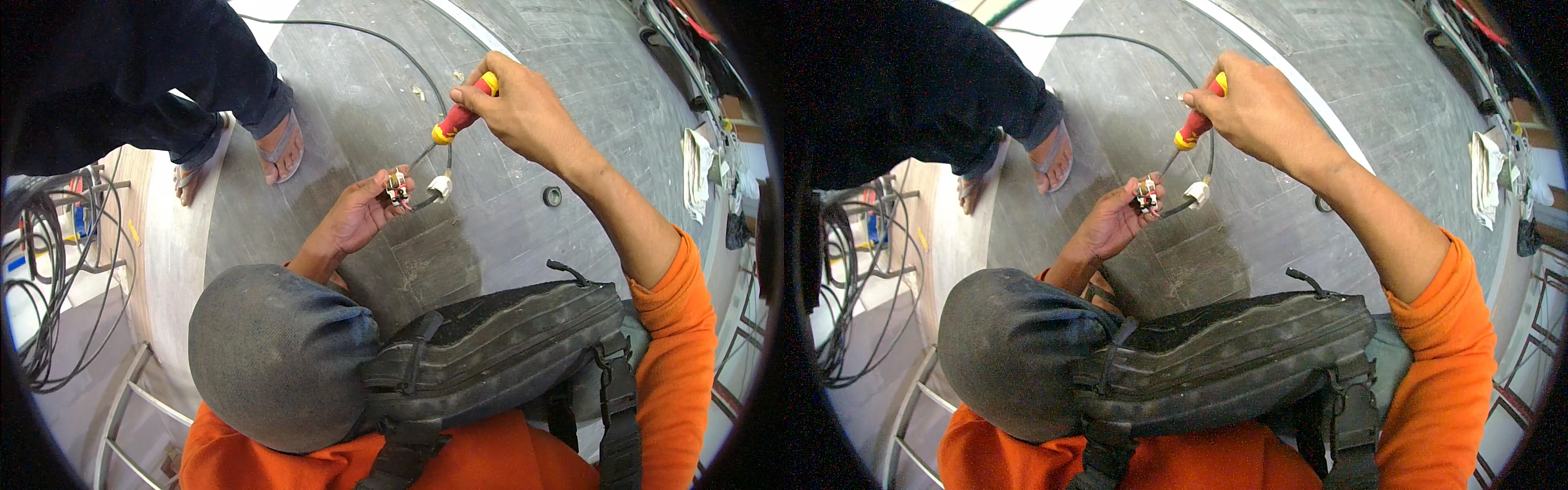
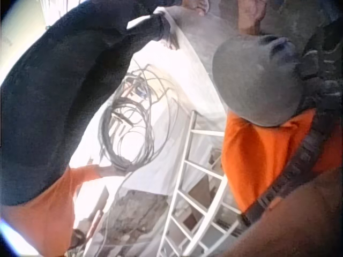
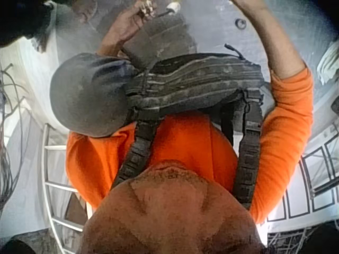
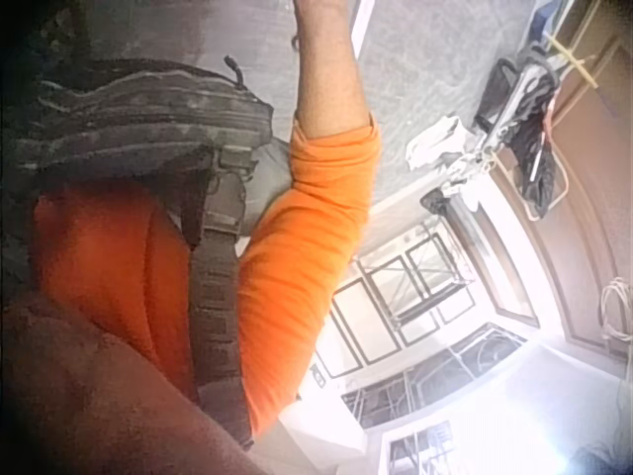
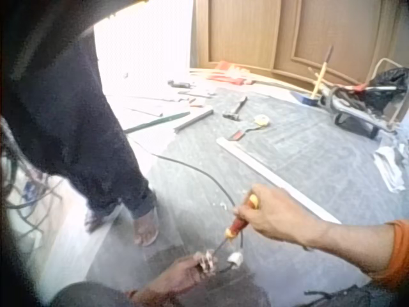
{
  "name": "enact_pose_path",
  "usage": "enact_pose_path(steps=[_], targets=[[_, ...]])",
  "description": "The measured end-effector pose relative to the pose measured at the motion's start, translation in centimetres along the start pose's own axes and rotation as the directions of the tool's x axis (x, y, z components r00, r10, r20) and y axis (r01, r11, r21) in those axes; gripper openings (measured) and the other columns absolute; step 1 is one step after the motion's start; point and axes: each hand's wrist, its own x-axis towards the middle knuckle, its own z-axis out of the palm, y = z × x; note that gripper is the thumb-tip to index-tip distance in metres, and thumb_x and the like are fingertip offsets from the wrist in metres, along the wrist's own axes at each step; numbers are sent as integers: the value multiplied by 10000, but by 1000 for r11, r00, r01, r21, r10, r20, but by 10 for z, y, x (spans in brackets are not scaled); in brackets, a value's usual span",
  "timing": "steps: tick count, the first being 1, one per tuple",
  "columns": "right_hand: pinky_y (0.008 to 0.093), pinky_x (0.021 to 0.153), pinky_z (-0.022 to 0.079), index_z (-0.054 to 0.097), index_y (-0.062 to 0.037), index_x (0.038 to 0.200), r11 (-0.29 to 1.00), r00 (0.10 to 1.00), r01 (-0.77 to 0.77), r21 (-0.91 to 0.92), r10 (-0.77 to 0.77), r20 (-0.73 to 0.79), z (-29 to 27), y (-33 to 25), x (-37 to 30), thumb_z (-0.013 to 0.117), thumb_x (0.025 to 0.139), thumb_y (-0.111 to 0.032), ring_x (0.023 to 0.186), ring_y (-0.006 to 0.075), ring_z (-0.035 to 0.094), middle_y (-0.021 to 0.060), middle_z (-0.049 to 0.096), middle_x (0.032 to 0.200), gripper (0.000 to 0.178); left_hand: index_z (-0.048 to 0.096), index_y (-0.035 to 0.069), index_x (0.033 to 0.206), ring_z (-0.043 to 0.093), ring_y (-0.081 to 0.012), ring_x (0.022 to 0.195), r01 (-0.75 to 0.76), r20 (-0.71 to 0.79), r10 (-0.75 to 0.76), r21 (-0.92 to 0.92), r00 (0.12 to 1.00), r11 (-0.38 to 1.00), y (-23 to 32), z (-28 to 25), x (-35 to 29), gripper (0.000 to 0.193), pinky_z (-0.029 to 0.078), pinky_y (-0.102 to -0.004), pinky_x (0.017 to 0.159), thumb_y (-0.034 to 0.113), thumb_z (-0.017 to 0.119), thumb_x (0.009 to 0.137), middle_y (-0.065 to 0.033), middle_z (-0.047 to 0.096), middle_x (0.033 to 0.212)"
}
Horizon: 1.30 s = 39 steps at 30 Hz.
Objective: The person sits on the floor and repairs an electrical cord by stripping the outer sheath, twisting the internal wires, and securing them with a screwdriver. They use pliers and a utility knife to prepare the wires and then tighten the connections.
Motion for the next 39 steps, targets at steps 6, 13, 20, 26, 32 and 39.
enact_pose_path(steps=[6,13,20,26,32,39], targets=[[410,775,556,612,30,985,993,991,121,1,-121,-60,0,7,4,646,1001,-313,824,301,727,159,758,808,344,496,-28,1451,660,-175,1018,16,-15,-16,14,1000,1000,2,2,1,563,558,-309,903,366,590,1060,-91,680,1215],[427,759,557,620,21,994,995,995,101,-28,-100,17,1,-4,-1,637,1003,-299,816,319,728,181,741,830,320,506,-33,1456,675,-180,1052,-5,-46,5,4,999,1000,1,3,0,527,570,-331,937,325,571,1075,-118,682,1255],[399,712,566,622,-31,1020,992,991,127,-24,-126,33,7,0,2,631,1023,-324,804,248,722,146,719,836,293,510,-29,1454,670,-174,1058,12,22,-12,13,1000,1000,1,-5,2,507,570,-332,935,317,550,1086,-116,679,1259],[395,715,577,616,-56,1040,988,990,138,-71,-135,42,10,5,3,624,1036,-335,817,221,724,129,714,849,279,514,-32,1452,670,-171,1043,7,10,-7,29,1000,1000,2,0,1,510,571,-331,934,323,547,1086,-120,682,1245],[388,742,579,608,-49,1076,980,982,188,-72,-184,52,12,4,4,659,1012,-269,812,233,724,120,716,861,235,541,-47,1423,670,-167,1034,12,-39,-10,51,999,999,3,4,-2,496,583,-330,915,315,553,1083,-120,689,1220],[397,725,573,592,-32,1064,862,871,489,-130,-490,31,16,8,8,692,988,-270,779,287,723,132,705,834,269,568,-49,1398,670,-161,1025,27,-82,-18,114,996,993,1,5,2,484,589,-333,894,315,563,1080,-116,695,1198]])
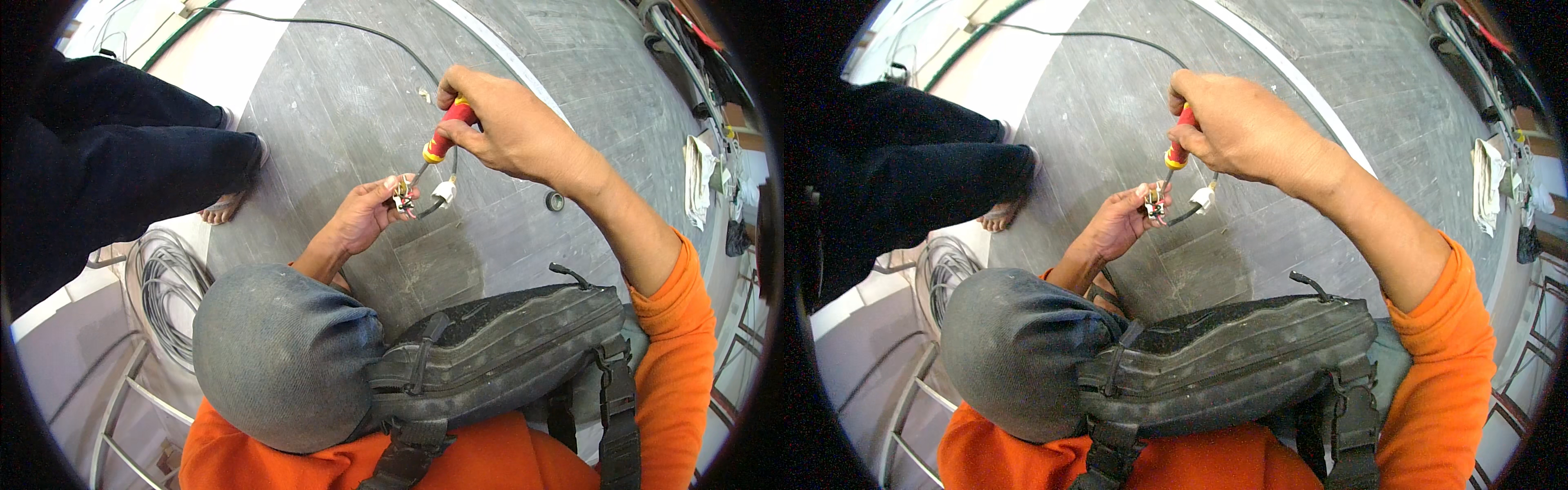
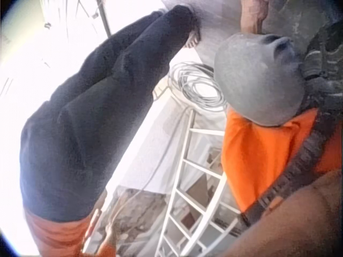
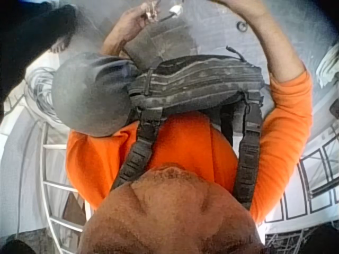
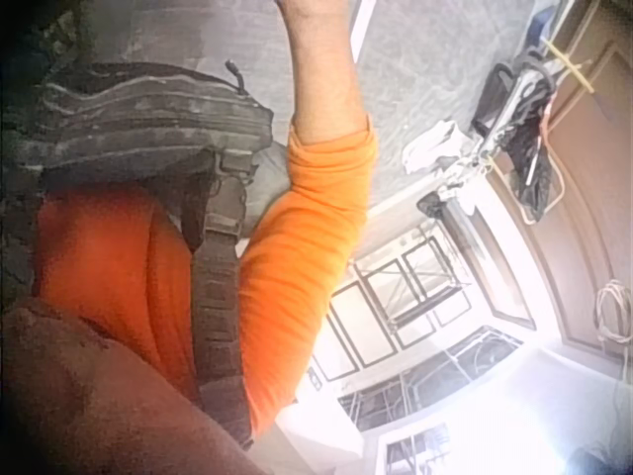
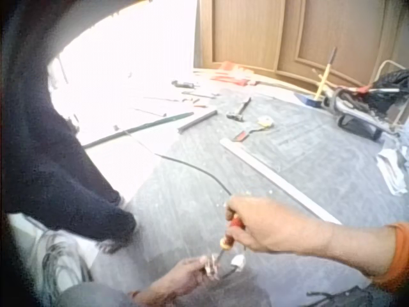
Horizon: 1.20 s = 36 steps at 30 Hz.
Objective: The person sits on the floor and repairs an electrical cord by stripping the outer sheath, twisting the internal wires, and securing them with a screwdriver. They use pliers and a utility knife to prepare the wires and then tighten the connections.
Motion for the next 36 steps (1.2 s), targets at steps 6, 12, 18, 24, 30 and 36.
enact_pose_path(steps=[6,12,18,24,30,36], targets=[[481,659,587,604,36,984,907,963,-159,-390,230,143,-8,-21,5,673,973,-359,731,424,724,228,698,725,401,555,-47,1411,657,-167,1073,-31,-44,34,74,998,997,-3,-6,-2,517,568,-355,900,336,591,1066,-105,685,1204],[495,789,547,591,-3,1055,998,995,-65,13,64,77,6,-7,-2,697,950,-277,911,407,708,179,720,911,312,561,-47,1408,652,-164,1052,7,-45,-3,102,999,995,-7,-6,-2,512,561,-359,893,336,586,1068,-103,690,1199],[438,814,551,575,-65,1135,976,988,142,164,-150,38,12,10,3,689,967,-209,900,359,688,194,677,990,250,577,-44,1392,661,-164,1022,29,-74,-24,68,997,997,-4,1,-2,479,562,-355,887,322,558,1083,-112,706,1170],[511,789,541,601,-27,1085,963,966,-167,-211,202,160,1,-16,3,662,967,-252,929,449,682,226,705,980,261,575,-48,1388,664,-160,996,25,-63,-22,50,998,998,-5,-6,-3,473,560,-344,874,321,534,1094,-116,707,1173],[427,801,561,584,-39,1156,935,981,-54,349,-14,191,9,14,1,676,970,-173,881,346,712,169,706,944,247,572,-49,1391,652,-152,988,56,-49,-53,60,997,997,-8,-11,-2,478,549,-336,859,323,535,1093,-104,700,1185],[411,904,534,562,-41,1181,916,843,-288,-280,381,379,-10,-27,21,620,965,-67,1024,278,682,141,671,1071,225,572,-49,1394,644,-158,979,68,-56,-63,94,996,993,-5,-9,-5,471,548,-346,860,312,536,1094,-98,703,1144]])
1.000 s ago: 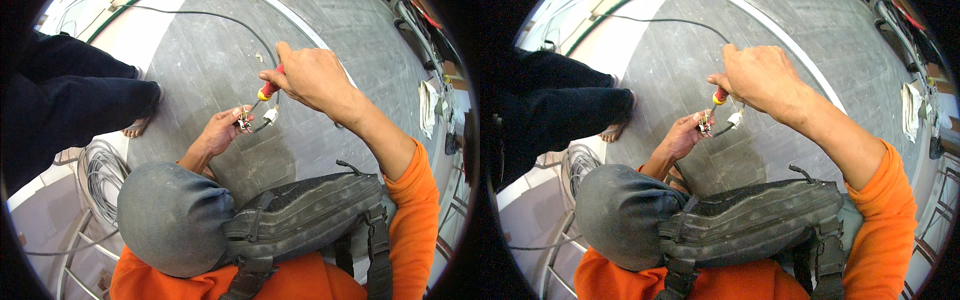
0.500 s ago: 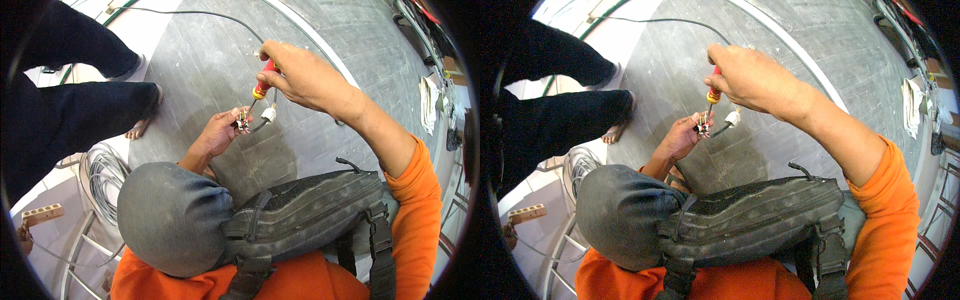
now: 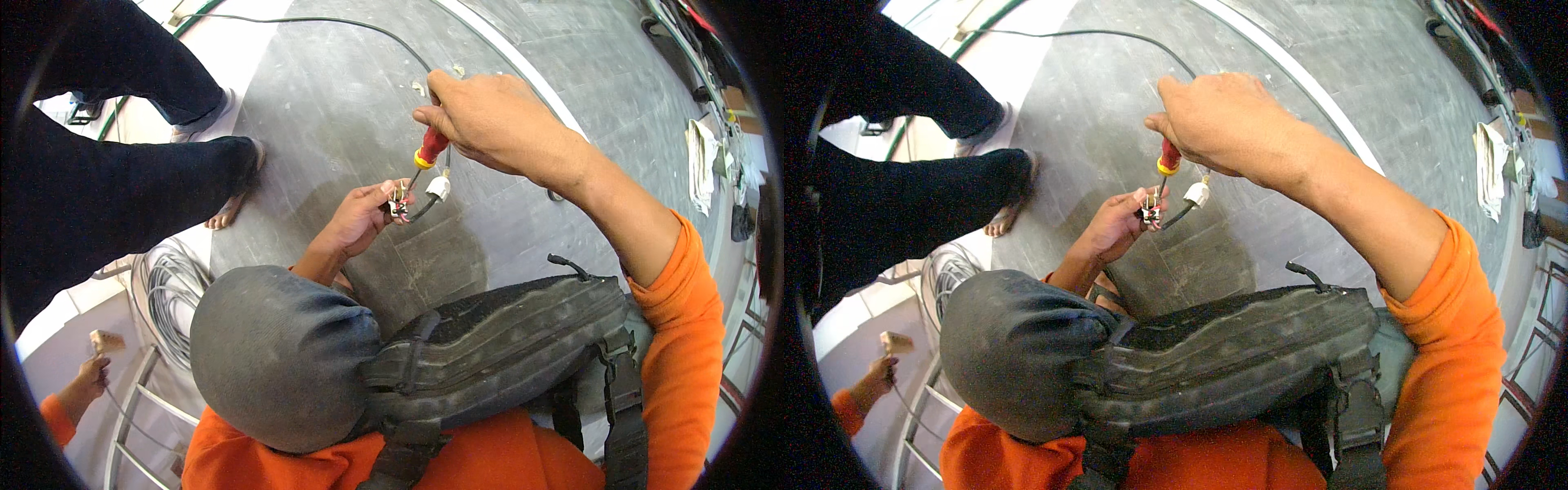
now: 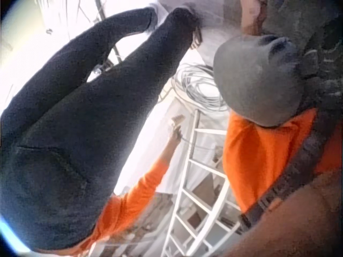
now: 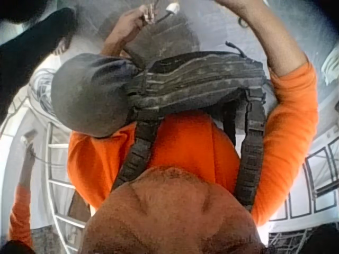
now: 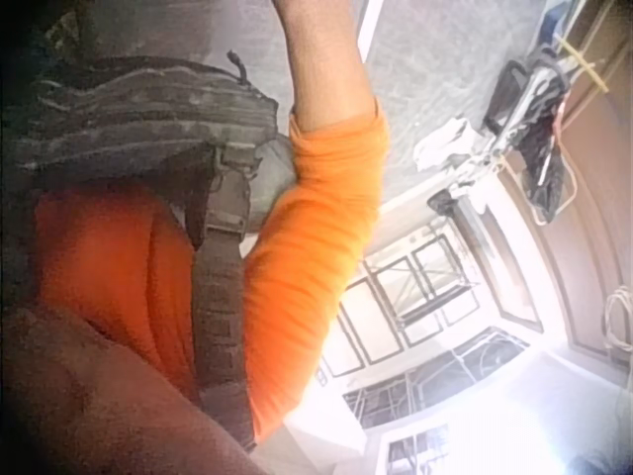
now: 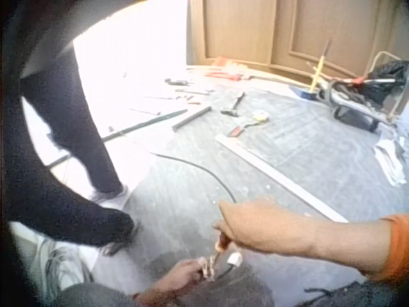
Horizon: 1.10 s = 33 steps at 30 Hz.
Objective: The person sits on the floor and repairs an electrical cord by stripping the outer sheath, twisting the internal wires, and securing them with a screwdriver. They use pliers and a utility knife to prepare the wires and then tighten the connections.
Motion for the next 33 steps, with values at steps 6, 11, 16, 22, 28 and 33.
enact_pose_path(steps=[6,11,16,22,28,33], targets=[[429,857,543,573,-51,1077,768,911,410,491,-362,-196,28,35,10,556,1028,-229,948,322,713,159,728,920,186,578,-41,1393,646,-154,972,24,-25,-23,28,999,999,0,5,2,457,547,-345,855,303,534,1095,-92,707,1143],[450,857,540,576,14,1106,973,978,208,102,-204,-48,8,16,5,569,986,-150,954,365,715,196,742,960,204,585,-34,1390,649,-143,971,25,-10,-25,27,1000,999,-1,1,3,459,547,-338,854,314,533,1095,-89,710,1150],[430,885,527,566,-46,1108,920,966,257,295,-250,-62,17,31,11,574,990,-126,1022,317,670,150,683,1036,143,588,-36,1384,651,-141,957,42,16,-42,27,999,999,0,0,2,462,550,-333,844,319,538,1093,-83,712,1150],[436,855,525,581,-55,1098,879,921,388,276,-357,-159,25,34,13,577,994,-163,998,343,670,168,684,1008,150,575,-48,1390,648,-132,950,51,-22,-51,-6,998,999,3,2,1,455,547,-317,844,299,508,1104,-85,711,1146],[389,866,535,597,-35,1155,902,963,264,343,-230,-138,25,34,11,595,995,-154,955,256,694,90,692,976,200,567,-57,1394,649,-141,952,12,-22,-12,-7,1000,1000,4,0,1,464,548,-328,848,300,514,1101,-90,707,1150],[353,879,558,617,-34,1145,424,974,228,877,-114,-198,32,43,19,635,985,-234,925,189,719,82,712,1008,257,537,-22,1439,647,-146,1058,-83,49,84,-17,995,996,9,-7,5,538,529,-348,937,371,563,1072,-67,683,1250]])
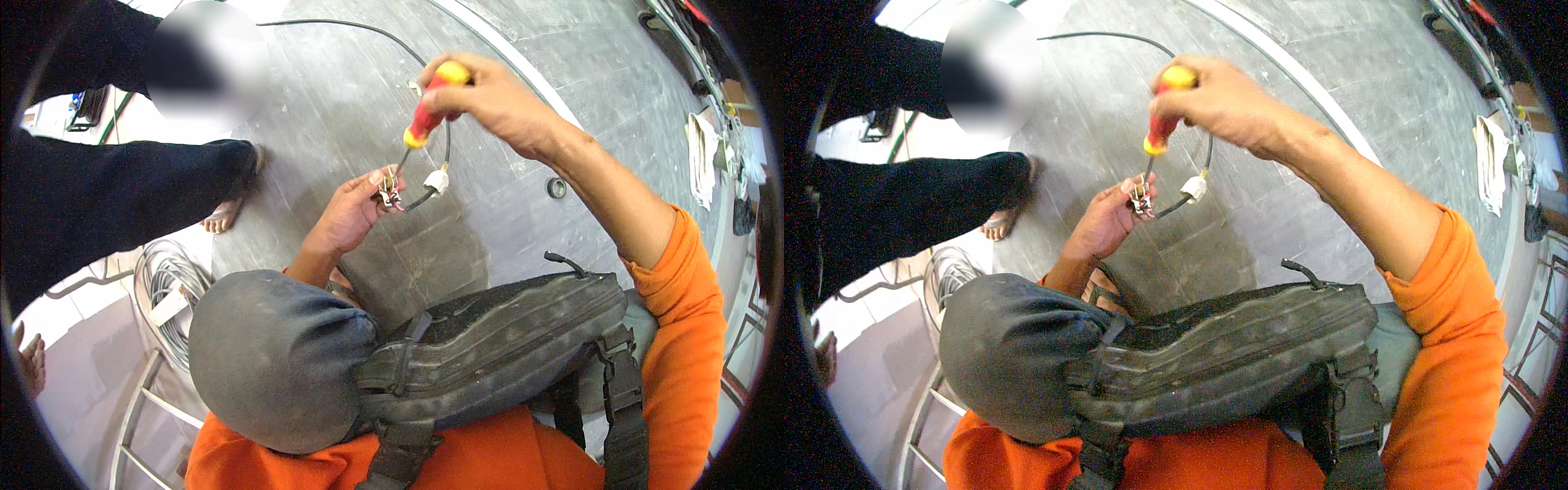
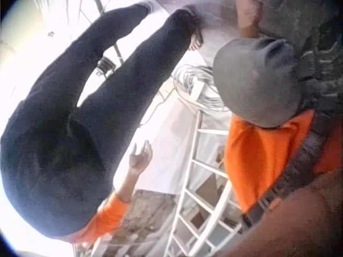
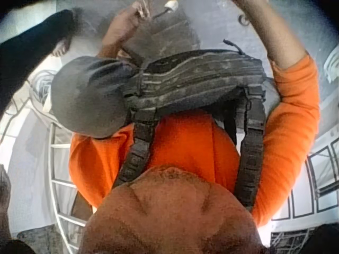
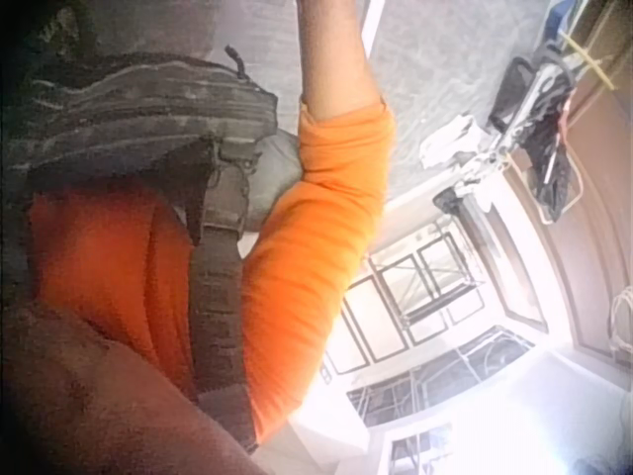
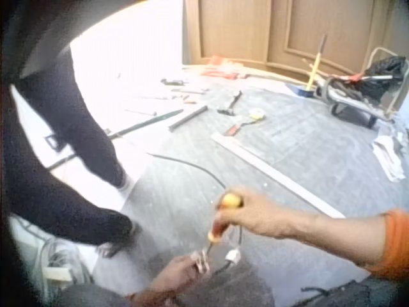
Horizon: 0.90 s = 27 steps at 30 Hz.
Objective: The person sits on the floor and repairs an electrical cord by stripping the outer sheath, twisting the internal wires, and securing them with a screwdriver. They use pliers and a utility knife to prepare the wires and then tighten the connections.
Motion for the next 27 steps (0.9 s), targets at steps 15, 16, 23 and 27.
enact_pose_path(steps=[15,16,23,27], targets=[[360,740,526,753,15,1009,894,960,-277,-351,275,-56,52,13,-14,709,932,-365,783,205,657,137,715,816,390,628,71,1362,661,-207,1159,-205,45,213,-134,976,969,31,24,-4,373,536,-416,1048,194,680,1014,-72,689,1264],[364,705,526,758,14,1004,899,960,-276,-341,273,-59,54,14,-13,713,915,-361,746,213,660,146,716,799,388,640,75,1349,662,-211,1161,-218,53,226,-129,973,967,30,23,-4,356,535,-416,1050,170,685,1009,-72,695,1255],[308,483,386,750,-2,984,869,871,-490,-66,491,-2,60,22,-8,732,871,-286,549,115,516,60,622,684,306,656,63,1307,664,-210,1175,-243,15,243,33,970,969,35,31,-12,321,530,-414,1059,162,690,1004,-82,708,1239],[283,468,359,713,-22,1011,861,872,-486,152,488,22,61,26,-11,714,893,-243,526,95,472,16,586,695,250,651,78,1289,664,-213,1187,-256,-6,256,-44,967,966,35,31,-7,320,545,-403,1059,203,702,998,-81,708,1228]])
